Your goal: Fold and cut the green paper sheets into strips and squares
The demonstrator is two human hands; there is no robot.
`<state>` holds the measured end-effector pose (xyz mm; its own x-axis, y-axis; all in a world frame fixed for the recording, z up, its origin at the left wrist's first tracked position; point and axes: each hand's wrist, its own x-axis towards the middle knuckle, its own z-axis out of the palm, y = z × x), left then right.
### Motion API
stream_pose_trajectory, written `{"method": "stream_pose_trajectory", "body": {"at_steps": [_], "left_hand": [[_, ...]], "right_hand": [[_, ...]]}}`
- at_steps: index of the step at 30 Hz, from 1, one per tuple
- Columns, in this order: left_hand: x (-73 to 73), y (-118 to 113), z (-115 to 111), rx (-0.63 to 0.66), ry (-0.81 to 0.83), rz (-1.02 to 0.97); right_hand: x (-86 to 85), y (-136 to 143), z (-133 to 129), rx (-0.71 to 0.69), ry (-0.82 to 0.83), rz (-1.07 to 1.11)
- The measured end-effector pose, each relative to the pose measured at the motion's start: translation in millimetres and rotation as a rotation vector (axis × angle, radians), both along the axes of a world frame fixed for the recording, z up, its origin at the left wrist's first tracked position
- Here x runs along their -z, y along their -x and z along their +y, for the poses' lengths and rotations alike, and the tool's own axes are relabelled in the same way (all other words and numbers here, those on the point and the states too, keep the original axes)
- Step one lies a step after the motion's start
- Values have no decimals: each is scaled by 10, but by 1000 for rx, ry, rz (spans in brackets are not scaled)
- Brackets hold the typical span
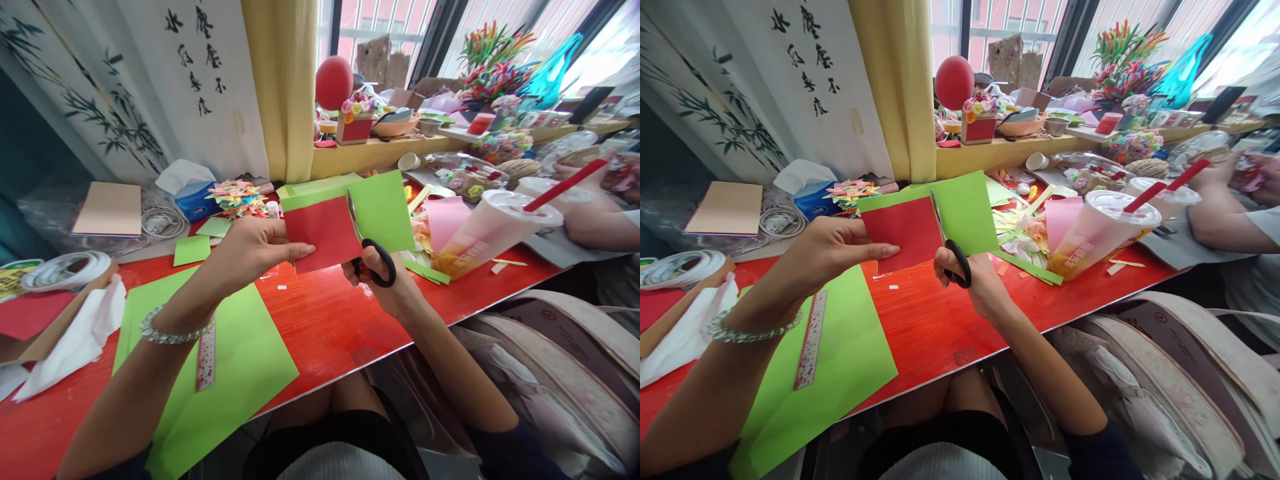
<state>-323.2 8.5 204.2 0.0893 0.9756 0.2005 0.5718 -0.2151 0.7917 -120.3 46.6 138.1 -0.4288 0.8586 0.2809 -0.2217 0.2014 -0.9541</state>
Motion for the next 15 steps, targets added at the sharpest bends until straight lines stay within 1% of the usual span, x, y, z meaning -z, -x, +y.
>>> {"method": "stream_pose_trajectory", "body": {"at_steps": [7,12,15], "left_hand": [[61,27,24,89,-28,-12],[82,34,31,102,-21,-23],[87,35,41,96,-19,-29]], "right_hand": [[36,-66,65,-44,67,-43],[8,-38,40,70,61,-68],[-11,3,20,109,43,-21]]}}
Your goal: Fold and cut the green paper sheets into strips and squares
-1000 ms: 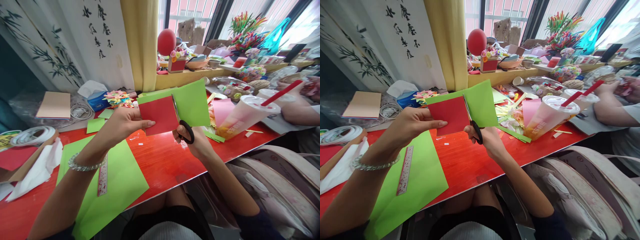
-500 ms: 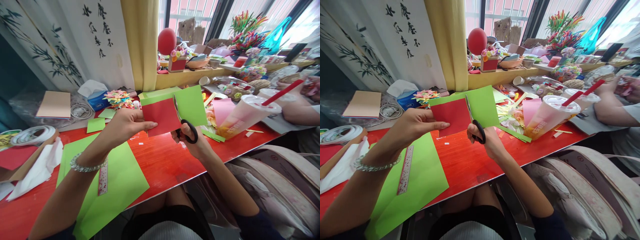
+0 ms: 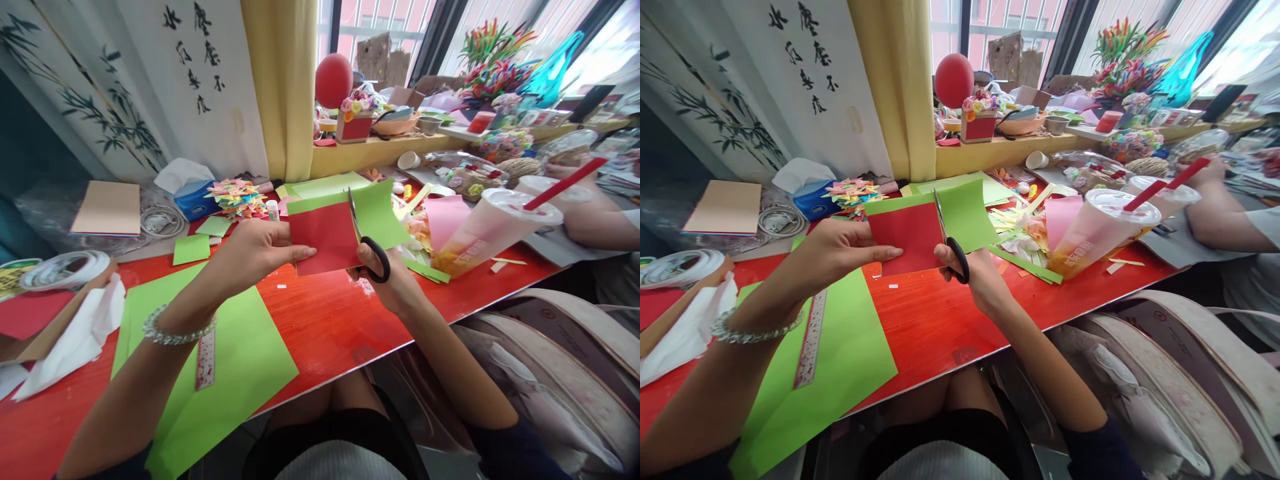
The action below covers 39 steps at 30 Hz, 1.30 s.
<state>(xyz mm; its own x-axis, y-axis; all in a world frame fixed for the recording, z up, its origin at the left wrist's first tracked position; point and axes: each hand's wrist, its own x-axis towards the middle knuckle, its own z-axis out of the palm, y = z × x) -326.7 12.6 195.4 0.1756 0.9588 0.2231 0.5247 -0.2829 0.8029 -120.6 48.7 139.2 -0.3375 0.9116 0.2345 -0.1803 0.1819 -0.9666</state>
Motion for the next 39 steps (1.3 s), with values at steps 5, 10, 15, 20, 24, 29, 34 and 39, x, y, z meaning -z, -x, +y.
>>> {"method": "stream_pose_trajectory", "body": {"at_steps": [5,10,15,20,24,29,34,39], "left_hand": [[22,25,36,8,52,-12],[114,109,141,85,144,10],[322,183,341,184,328,31],[486,242,477,260,524,14],[501,341,515,289,551,9],[453,421,519,275,554,11],[392,358,468,364,561,113],[353,299,426,510,628,185]], "right_hand": [[44,40,-5,-15,-12,20],[272,68,-47,1,73,89],[576,94,-129,45,251,96],[722,42,-219,31,427,95],[697,-119,-397,-121,492,106],[501,-402,-520,-219,375,-89],[188,-397,-130,-8,81,-127],[56,-95,226,-299,154,-264]]}}
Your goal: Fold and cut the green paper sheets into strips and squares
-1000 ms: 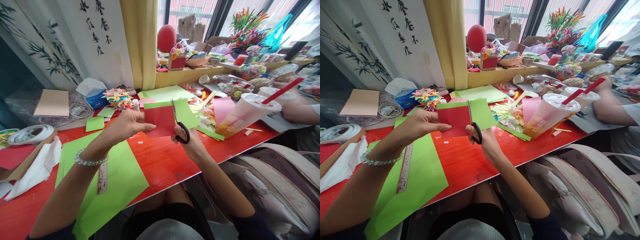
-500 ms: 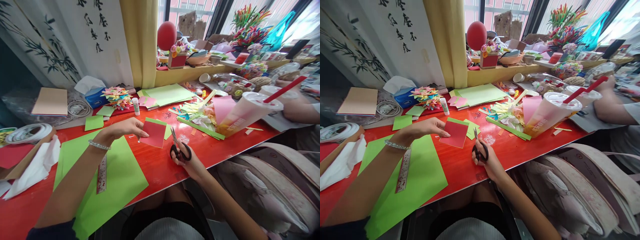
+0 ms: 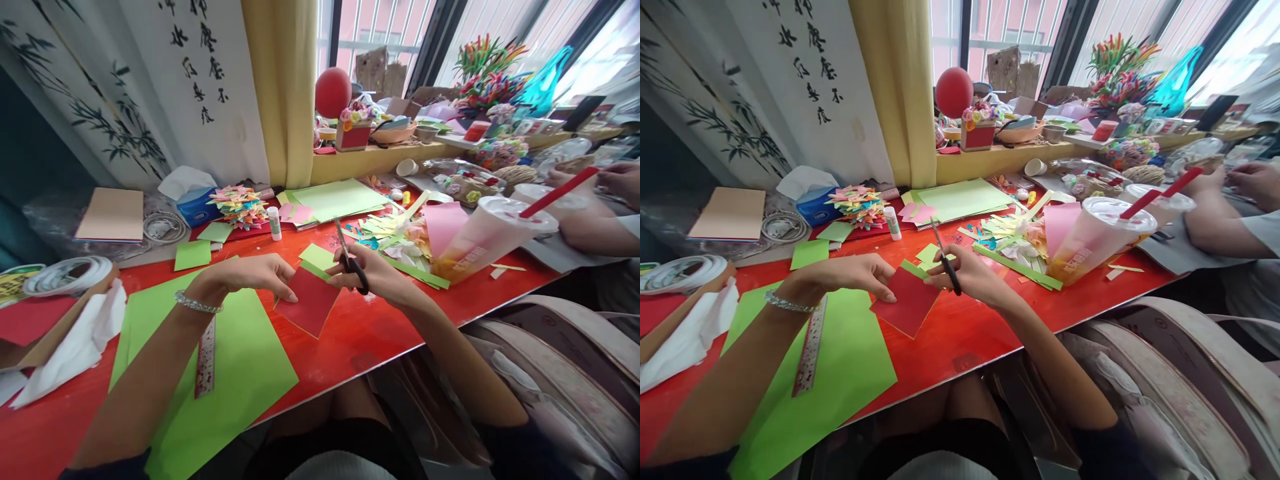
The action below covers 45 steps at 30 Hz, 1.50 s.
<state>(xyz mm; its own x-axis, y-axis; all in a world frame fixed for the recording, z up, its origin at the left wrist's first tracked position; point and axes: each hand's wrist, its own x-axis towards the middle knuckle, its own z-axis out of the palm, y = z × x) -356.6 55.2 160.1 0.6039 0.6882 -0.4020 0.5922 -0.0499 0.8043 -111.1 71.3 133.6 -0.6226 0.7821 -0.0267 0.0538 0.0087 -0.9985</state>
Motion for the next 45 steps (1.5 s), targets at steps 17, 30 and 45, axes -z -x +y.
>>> {"method": "stream_pose_trajectory", "body": {"at_steps": [17,30,45], "left_hand": [[-172,92,-84,-357,-202,-151],[-104,-87,-80,-576,-604,-265],[464,296,266,-358,-760,94]], "right_hand": [[10,154,2,107,-49,115],[70,173,51,311,-102,267],[698,418,569,229,-222,87]]}}
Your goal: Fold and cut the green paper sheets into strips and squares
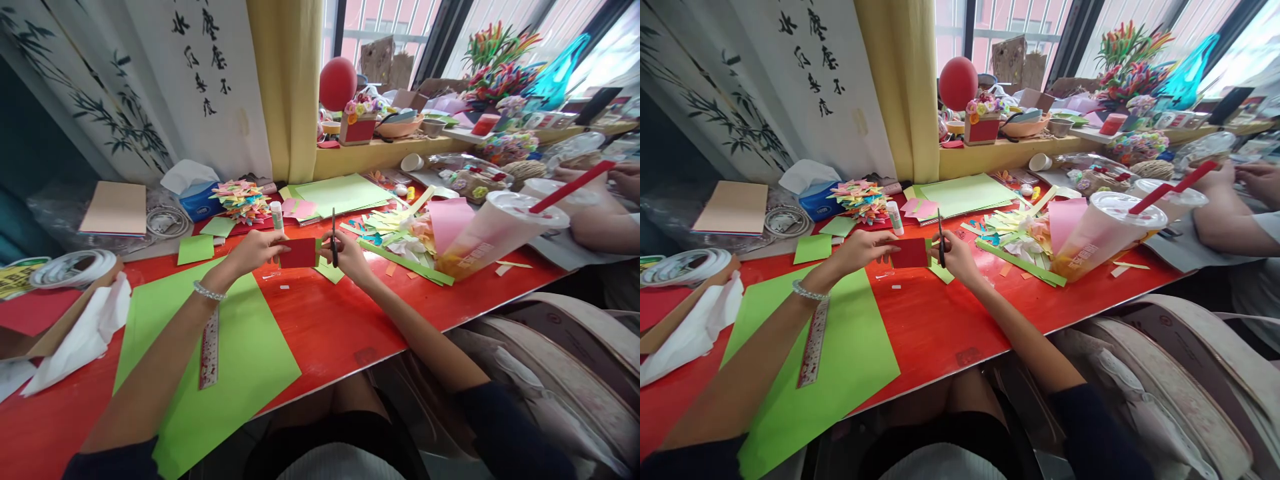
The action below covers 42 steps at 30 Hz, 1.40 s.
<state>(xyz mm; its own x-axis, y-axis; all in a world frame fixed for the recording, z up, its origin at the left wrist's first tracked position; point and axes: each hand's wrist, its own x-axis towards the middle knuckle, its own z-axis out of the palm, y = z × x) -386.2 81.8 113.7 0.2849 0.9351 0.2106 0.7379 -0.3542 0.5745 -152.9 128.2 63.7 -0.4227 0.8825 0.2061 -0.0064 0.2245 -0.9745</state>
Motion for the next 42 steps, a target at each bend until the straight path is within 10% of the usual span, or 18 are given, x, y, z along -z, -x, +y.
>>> {"method": "stream_pose_trajectory", "body": {"at_steps": [7,42], "left_hand": [[126,104,61,53,86,115],[50,117,62,188,-129,159]], "right_hand": [[197,63,28,-17,-80,-90],[151,65,45,-32,-56,33]]}}
